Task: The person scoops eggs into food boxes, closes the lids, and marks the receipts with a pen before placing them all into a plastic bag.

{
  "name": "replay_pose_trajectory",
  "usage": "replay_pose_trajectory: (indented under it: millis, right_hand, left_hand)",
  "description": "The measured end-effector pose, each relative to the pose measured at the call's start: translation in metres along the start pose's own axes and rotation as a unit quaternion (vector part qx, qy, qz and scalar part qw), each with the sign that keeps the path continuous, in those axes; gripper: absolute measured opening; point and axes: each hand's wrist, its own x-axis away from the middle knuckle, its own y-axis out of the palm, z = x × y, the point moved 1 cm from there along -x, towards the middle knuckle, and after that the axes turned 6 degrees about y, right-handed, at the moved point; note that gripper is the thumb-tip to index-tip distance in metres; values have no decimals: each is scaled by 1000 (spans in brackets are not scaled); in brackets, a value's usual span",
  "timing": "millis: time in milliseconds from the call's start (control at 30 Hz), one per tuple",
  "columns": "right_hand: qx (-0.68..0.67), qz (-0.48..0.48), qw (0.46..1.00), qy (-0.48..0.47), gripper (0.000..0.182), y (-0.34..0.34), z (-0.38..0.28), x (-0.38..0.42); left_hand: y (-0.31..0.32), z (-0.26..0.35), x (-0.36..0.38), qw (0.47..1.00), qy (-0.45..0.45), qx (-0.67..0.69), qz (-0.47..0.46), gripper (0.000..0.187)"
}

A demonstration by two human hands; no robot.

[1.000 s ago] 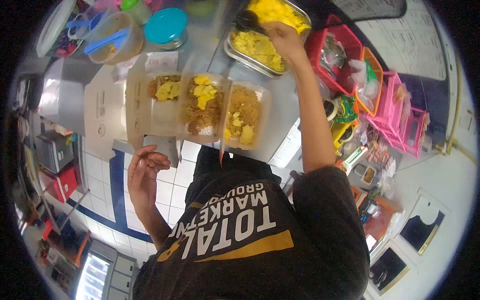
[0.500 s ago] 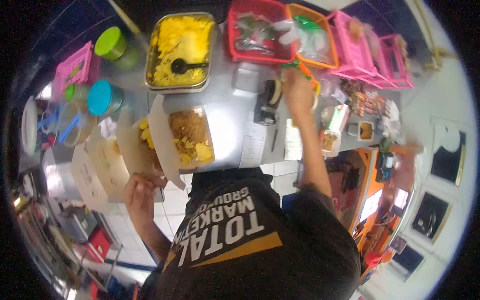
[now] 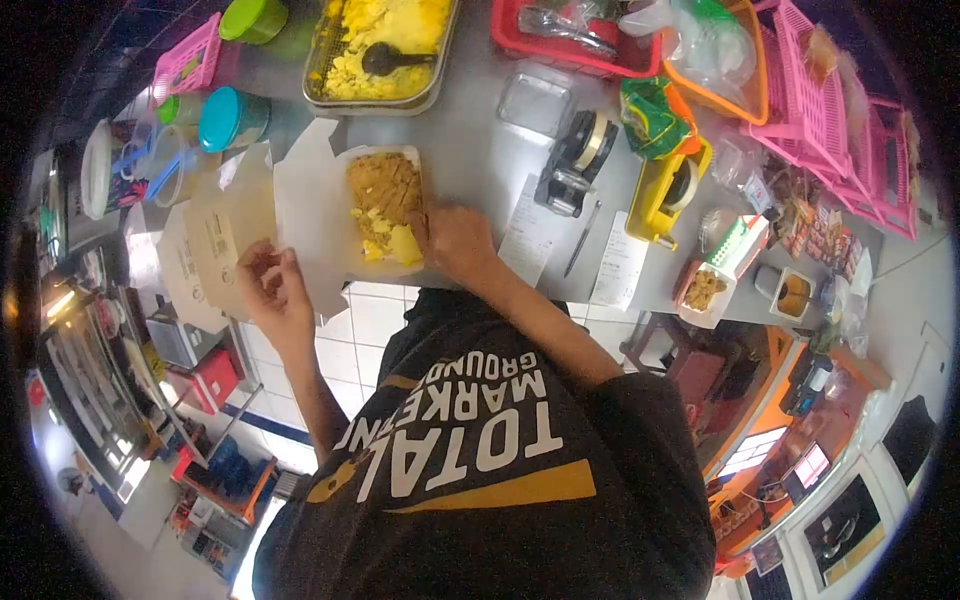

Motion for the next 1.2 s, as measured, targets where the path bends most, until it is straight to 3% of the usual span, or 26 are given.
replay_pose_trajectory:
  millis: [33,133,167,267,300,400,433,567,667,700,800,867,933,1000,1067,1133,1167,1200]
  right_hand:
    - [12,-2,1000,1,30,7,2,-2]
    - [32,5,999,14,29,22,12,-3]
    - [24,13,999,21,28,20,13,-2]
    - [0,28,999,45,27,16,10,3]
    - [-7,31,998,56,26,15,10,6]
    - [-58,91,994,28,25,25,14,15]
    - [-47,112,992,29,25,25,9,20]
    - [-76,110,987,92,24,31,-4,35]
    - [-72,154,977,131,23,51,4,43]
    - [-77,141,975,152,24,52,6,47]
    - [-72,98,973,196,23,46,3,64]
    - [-43,61,977,201,24,36,-1,76]
    - [-19,209,963,167,32,18,-8,61]
    - [63,375,925,-18,41,1,5,19]
    - [76,369,915,-144,31,-7,16,-30]
    - [130,182,968,-110,22,-7,22,-57]
    - [160,88,979,-92,19,-6,23,-63]
    - [163,97,978,-86,17,-5,25,-61]
  left_hand:
    - [0,5,-4,995,45,-92,4,30]
    - [-16,-7,-9,993,47,-100,-29,35]
    - [-24,-16,-16,991,86,-99,8,37]
    - [-53,-38,-43,964,128,-233,27,39]
    - [-58,-44,-49,961,98,-260,1,39]
    - [-67,-75,-62,968,-41,-141,-202,37]
    - [-64,-91,-62,972,4,-105,-212,35]
    - [-65,-105,-65,948,35,-203,-244,37]
    - [-56,-87,-60,943,113,-285,-129,38]
    - [-47,-59,-57,978,74,-175,-85,36]
    - [-51,-49,-43,971,176,-97,-125,35]
    - [-35,-27,-23,956,145,-92,-236,35]
    - [-24,-25,-8,935,66,-75,-341,34]
    - [-26,-49,7,921,78,-120,-363,33]
    - [-27,-69,25,921,80,-147,-352,31]
    - [-26,-78,32,934,76,-157,-313,29]
    - [-24,-73,34,940,21,-141,-310,26]
    - [-24,-74,33,942,30,-145,-301,26]
